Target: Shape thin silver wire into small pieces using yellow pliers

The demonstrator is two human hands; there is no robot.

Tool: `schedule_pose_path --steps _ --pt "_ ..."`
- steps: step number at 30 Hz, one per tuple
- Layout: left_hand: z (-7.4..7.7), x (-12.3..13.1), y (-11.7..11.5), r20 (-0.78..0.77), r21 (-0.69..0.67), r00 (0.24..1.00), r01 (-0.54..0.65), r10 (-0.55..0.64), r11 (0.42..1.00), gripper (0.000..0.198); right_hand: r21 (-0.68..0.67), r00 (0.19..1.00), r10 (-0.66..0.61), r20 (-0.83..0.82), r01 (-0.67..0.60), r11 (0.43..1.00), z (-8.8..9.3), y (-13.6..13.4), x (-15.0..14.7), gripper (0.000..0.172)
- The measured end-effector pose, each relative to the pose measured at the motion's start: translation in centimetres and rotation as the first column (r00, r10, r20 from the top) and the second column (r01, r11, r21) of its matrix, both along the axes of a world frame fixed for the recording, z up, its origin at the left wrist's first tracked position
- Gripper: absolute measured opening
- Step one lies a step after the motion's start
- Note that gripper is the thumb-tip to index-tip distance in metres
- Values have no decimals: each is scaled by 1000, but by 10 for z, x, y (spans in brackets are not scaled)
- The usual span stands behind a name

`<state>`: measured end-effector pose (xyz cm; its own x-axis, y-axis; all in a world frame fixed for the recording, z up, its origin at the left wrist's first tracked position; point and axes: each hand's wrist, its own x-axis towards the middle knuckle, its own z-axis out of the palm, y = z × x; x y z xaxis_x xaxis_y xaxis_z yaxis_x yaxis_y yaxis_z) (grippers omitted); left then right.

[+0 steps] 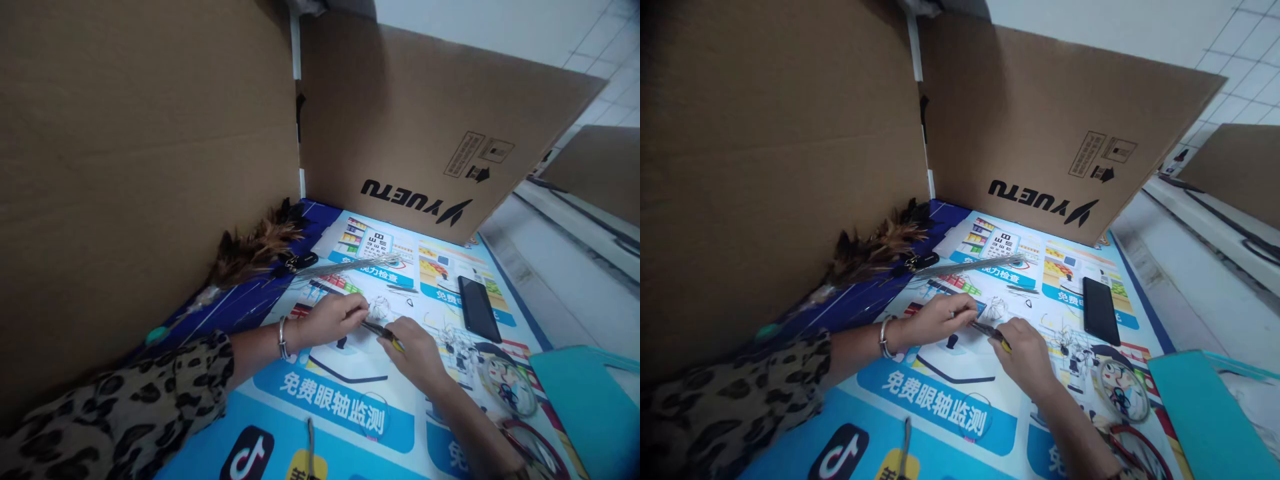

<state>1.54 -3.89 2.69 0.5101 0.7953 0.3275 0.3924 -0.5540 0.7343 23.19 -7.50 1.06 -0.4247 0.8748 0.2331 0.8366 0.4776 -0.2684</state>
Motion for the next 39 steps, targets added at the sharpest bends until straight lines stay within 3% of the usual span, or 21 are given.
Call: schedule_pose_path --steps 8,11,15,20,27,39 --pt "4 -4 0 -17 20 991 130 -130 991 15 -107 989 27 -148 -43 993 9 1 -1 13" --pt "5 -1 0 112 -114 990 101 -88 988 15 -25 980 40 -193 -45 999 5 0 0 11" --pt "7 3 0 303 -319 953 104 -3 942 15 214 973 59 -222 -11 977 -1 -1 2 13" --pt "5 4 2 408 -521 906 133 109 843 18 375 999 -20 -47 36 926 3 -2 5 13" --pt "1 5 -1 509 -651 836 217 207 727 22 473 974 -28 227 -85 877 7 -8 1 16" --pt "0 10 -10 503 -699 826 215 255 682 17 556 924 -37 381 -197 807 7 -13 -2 21"
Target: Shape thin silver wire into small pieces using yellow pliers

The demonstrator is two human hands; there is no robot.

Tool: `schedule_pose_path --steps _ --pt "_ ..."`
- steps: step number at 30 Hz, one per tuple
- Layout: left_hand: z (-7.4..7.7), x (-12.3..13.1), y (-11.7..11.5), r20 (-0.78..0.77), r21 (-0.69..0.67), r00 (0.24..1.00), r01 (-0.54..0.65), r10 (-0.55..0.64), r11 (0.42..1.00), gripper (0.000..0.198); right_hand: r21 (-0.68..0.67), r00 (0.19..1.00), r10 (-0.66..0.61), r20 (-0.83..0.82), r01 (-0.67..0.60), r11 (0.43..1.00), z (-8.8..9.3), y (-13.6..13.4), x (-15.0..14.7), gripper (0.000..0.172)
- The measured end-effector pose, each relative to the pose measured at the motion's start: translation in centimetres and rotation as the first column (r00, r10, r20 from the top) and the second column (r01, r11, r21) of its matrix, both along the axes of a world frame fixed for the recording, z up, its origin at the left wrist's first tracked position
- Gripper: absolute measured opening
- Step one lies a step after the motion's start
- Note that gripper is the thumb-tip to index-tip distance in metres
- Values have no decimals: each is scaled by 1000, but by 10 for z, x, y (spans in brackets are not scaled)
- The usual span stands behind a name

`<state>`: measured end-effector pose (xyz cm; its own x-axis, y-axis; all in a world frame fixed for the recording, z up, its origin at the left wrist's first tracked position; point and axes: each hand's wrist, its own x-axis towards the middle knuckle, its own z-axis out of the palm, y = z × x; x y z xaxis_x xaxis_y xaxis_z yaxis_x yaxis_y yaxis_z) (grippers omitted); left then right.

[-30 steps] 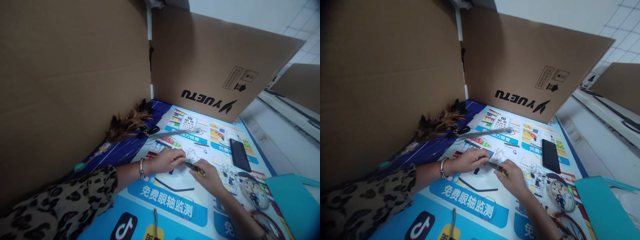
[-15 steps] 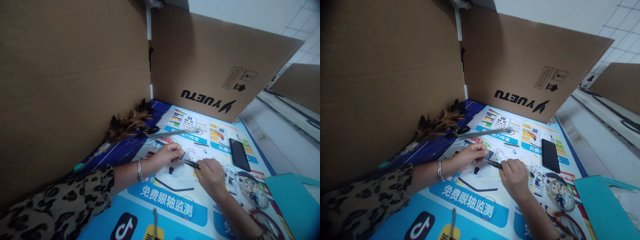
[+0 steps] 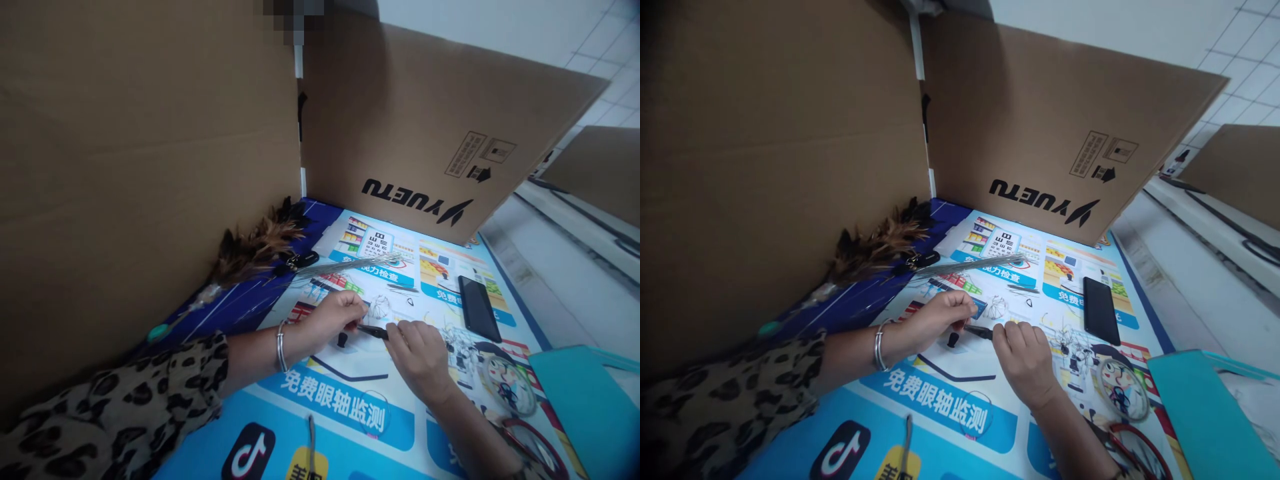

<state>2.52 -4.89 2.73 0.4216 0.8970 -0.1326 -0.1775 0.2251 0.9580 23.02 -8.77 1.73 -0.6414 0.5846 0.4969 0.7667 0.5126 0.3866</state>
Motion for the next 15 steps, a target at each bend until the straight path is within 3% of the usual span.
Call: schedule_pose_path --steps 15 --pt "0 1 -1 -22 -38 1000 5 -6 999 16 -74 1000 -2 -29 0 997 3 -1 -1 18"
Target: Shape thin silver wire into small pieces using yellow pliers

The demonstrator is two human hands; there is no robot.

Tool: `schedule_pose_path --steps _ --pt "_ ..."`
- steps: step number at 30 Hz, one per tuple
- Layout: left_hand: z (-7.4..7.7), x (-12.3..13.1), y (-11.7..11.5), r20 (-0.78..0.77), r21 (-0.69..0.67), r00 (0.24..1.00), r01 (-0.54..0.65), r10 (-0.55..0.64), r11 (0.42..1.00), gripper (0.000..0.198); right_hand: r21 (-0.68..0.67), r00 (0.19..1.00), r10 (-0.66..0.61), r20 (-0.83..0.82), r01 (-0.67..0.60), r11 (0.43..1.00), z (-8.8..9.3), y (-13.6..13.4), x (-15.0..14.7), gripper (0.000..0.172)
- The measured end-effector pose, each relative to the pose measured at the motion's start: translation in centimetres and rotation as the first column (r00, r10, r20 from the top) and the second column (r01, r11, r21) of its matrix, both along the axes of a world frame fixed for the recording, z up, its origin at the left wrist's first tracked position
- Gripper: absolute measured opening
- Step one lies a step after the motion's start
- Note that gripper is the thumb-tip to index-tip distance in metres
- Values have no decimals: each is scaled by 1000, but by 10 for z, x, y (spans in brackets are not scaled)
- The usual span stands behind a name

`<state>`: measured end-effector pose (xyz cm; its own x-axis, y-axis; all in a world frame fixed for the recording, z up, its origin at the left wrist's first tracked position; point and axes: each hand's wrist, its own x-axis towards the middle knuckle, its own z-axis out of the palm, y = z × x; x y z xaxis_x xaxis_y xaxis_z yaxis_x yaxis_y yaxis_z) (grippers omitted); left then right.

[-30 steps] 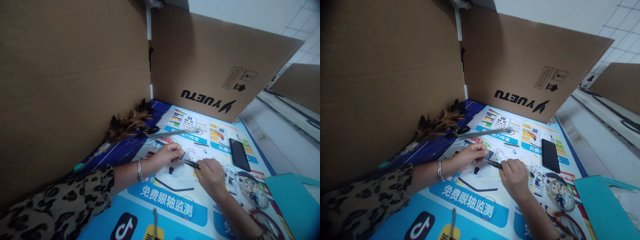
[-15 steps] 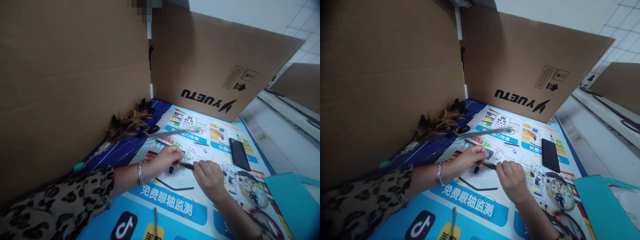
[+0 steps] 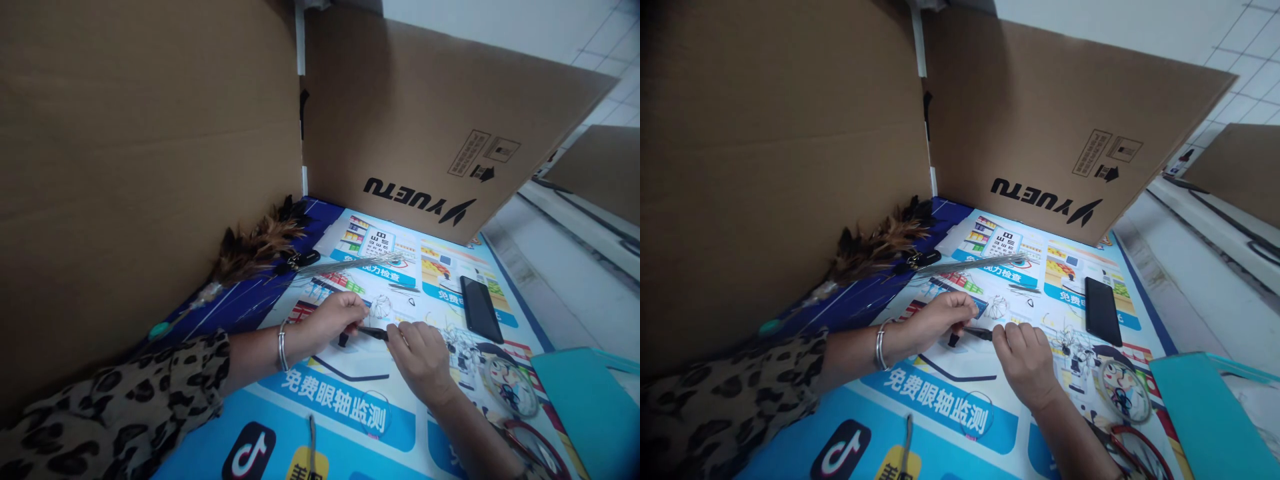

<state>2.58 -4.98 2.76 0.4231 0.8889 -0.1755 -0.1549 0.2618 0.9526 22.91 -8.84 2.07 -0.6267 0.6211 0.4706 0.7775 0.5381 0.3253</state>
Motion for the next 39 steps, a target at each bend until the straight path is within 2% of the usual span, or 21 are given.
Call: schedule_pose_path --steps 6,13,17,20,24,30,35,39 --pt "-2 0 0 -23 23 1000 1 0 1000 16 -7 999 -18 31 19 1000 -1 -1 -1 18" --pt "-2 2 2 -56 50 997 -57 60 997 17 -19 997 -50 59 51 999 0 -2 -3 16" --pt "-4 3 3 -102 118 990 -87 99 989 18 -34 998 -53 36 54 998 0 -1 -4 16" --pt "-3 2 4 -166 223 978 -90 129 971 17 -68 997 -70 10 71 995 1 -2 -8 14" --pt "1 -1 2 -253 407 946 -84 201 910 16 -161 992 -114 -51 105 981 1 -4 -13 12" --pt "8 -5 -1 -342 642 900 12 272 766 16 -341 967 -172 -189 100 935 -2 -4 -15 12" --pt "8 -8 -1 -385 742 874 103 296 662 15 -495 939 -196 -284 31 868 -2 -2 -13 9" --pt "7 -9 -2 -399 766 872 146 284 626 16 -570 922 -201 -332 -27 821 -1 0 -12 11"
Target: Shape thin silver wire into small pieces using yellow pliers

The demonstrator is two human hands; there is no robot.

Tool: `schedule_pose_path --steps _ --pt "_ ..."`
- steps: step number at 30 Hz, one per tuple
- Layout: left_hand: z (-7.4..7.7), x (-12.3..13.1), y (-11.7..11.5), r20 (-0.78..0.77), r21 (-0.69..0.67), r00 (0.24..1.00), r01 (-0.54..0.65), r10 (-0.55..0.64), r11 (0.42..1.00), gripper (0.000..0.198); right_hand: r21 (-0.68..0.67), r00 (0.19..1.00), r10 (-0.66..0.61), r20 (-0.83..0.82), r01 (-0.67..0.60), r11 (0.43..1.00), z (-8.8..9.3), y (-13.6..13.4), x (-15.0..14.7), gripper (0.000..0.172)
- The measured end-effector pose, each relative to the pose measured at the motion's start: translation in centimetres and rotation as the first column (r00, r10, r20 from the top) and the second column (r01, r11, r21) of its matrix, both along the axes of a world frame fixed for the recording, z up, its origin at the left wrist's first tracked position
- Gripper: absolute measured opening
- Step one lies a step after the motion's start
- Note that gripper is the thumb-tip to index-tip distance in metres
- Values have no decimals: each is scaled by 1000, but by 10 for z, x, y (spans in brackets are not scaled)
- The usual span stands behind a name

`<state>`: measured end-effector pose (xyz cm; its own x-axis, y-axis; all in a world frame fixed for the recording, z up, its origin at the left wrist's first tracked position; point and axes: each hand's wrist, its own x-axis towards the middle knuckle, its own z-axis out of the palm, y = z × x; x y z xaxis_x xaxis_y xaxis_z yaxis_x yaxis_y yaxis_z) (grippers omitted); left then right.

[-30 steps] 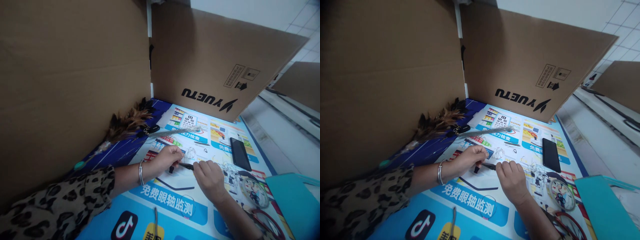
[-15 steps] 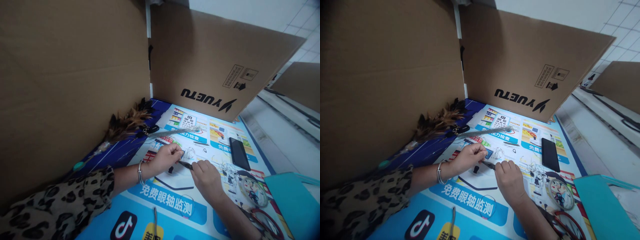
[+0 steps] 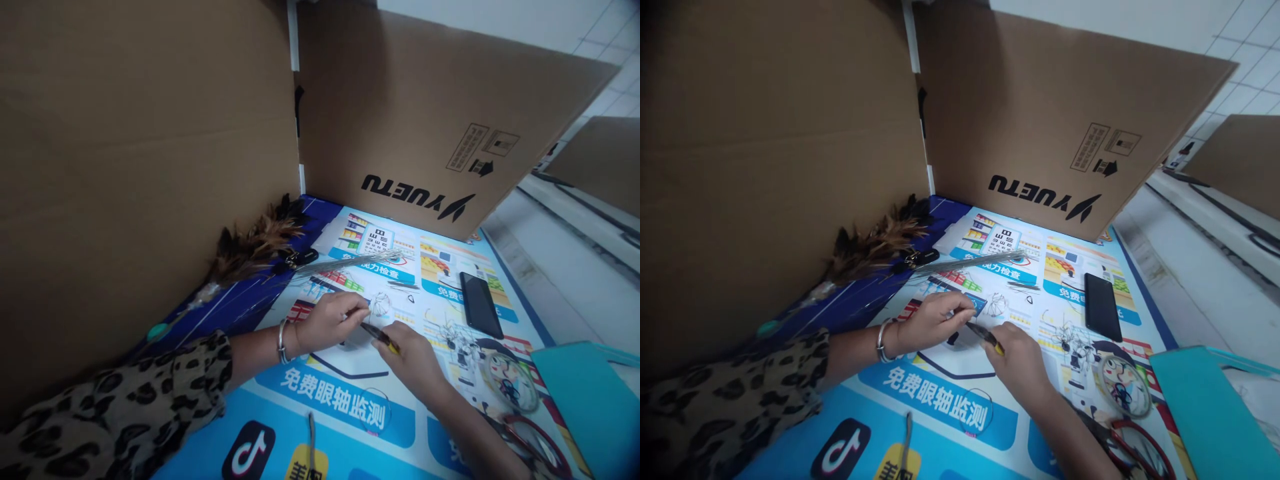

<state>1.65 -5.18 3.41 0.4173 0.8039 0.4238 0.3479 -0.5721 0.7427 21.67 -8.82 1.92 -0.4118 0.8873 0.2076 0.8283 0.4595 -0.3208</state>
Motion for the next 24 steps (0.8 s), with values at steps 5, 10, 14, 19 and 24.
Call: schedule_pose_path --steps 5,10,14,19,24 --pt "-1 -1 -1 -46 39 999 26 -24 999 16 -104 999 10 -51 -16 994 4 1 0 14" --pt "-3 -1 -1 -93 99 995 46 -37 994 16 -174 998 8 -54 -17 985 9 2 0 17" --pt "-3 -1 0 -107 119 993 59 -46 991 16 -182 998 19 -54 -29 983 10 3 1 19" --pt "-4 -1 -1 -126 129 990 73 -57 989 16 -189 999 20 -45 -28 982 8 4 2 19" --pt "-9 0 -1 -136 136 990 50 -32 989 15 -219 1000 -6 -6 5 976 7 3 1 20"
